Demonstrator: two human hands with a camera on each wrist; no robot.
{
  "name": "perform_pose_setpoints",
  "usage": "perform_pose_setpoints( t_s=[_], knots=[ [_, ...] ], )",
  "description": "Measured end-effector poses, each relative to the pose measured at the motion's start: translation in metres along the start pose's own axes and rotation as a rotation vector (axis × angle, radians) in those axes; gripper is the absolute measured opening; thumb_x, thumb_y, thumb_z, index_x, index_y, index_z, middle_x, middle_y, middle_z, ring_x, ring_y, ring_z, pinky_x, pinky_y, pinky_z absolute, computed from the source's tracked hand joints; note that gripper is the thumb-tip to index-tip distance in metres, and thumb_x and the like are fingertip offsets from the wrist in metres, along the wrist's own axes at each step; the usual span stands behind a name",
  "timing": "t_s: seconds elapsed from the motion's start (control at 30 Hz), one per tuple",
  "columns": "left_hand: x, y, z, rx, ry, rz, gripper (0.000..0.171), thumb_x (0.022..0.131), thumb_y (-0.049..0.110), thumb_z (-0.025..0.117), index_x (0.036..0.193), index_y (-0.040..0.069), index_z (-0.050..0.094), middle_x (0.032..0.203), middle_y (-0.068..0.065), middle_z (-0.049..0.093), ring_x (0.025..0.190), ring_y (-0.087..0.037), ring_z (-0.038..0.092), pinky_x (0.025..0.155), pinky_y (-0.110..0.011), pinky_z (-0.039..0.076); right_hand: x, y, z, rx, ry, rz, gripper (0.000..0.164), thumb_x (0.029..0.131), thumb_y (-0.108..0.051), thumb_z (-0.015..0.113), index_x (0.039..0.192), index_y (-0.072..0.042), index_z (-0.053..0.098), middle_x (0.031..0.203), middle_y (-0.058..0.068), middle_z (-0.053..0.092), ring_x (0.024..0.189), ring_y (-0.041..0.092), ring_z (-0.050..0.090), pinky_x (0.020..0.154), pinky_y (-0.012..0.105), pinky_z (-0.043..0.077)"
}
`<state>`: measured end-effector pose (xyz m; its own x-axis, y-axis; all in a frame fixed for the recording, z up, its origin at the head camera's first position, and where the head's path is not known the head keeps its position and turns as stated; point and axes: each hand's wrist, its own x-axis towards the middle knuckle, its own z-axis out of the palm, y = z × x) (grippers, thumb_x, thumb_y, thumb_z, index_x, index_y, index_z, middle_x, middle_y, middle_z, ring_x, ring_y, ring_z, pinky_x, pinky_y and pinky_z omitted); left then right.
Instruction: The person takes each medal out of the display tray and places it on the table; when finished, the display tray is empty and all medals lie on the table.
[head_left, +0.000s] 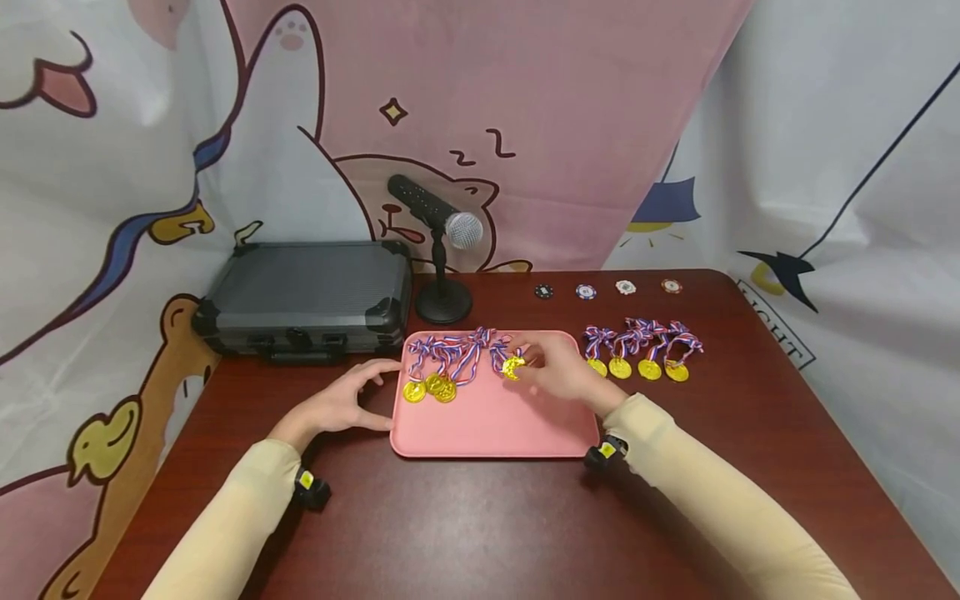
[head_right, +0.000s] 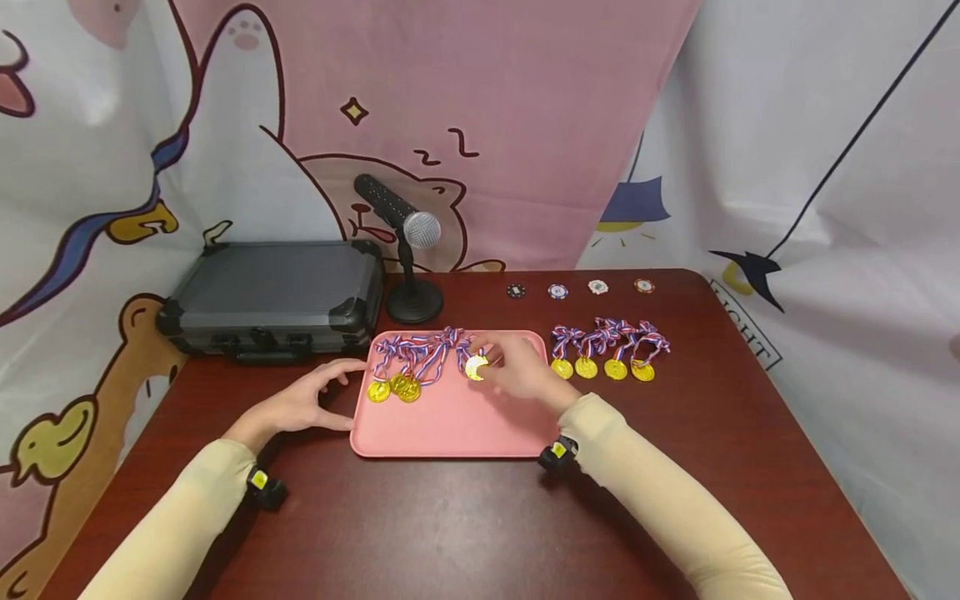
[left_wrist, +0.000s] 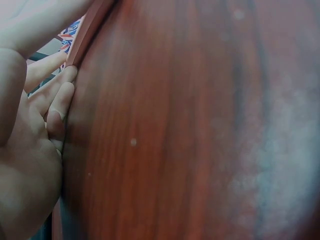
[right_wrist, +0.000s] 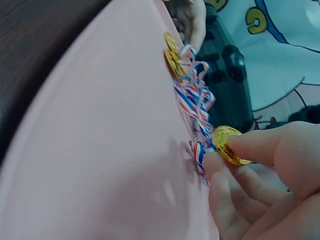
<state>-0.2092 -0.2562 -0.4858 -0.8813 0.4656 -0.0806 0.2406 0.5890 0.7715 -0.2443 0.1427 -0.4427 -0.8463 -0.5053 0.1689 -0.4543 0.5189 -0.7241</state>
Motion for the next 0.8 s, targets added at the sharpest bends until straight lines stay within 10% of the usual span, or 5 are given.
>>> perform_pose_setpoints(
  t_s=[0.8],
  knots=[
    [0.000, -0.003, 0.001, 0.009, 0.009, 0.038, 0.093, 0.075, 0.041, 0.095, 0.155, 0.029, 0.050, 0.153, -0.002, 0.050, 0.126, -0.028, 0.047, 0.105, -0.056, 0.040, -0.049, 0.012, -0.099, 0.135, 0.117, 0.151, 0.040, 0.091, -0.007, 0.083, 0.126, -0.002, 0.065, 0.106, 0.019, 0.072, 0.087, 0.018, 0.072, 0.070, 0.027, 0.058]
  ],
)
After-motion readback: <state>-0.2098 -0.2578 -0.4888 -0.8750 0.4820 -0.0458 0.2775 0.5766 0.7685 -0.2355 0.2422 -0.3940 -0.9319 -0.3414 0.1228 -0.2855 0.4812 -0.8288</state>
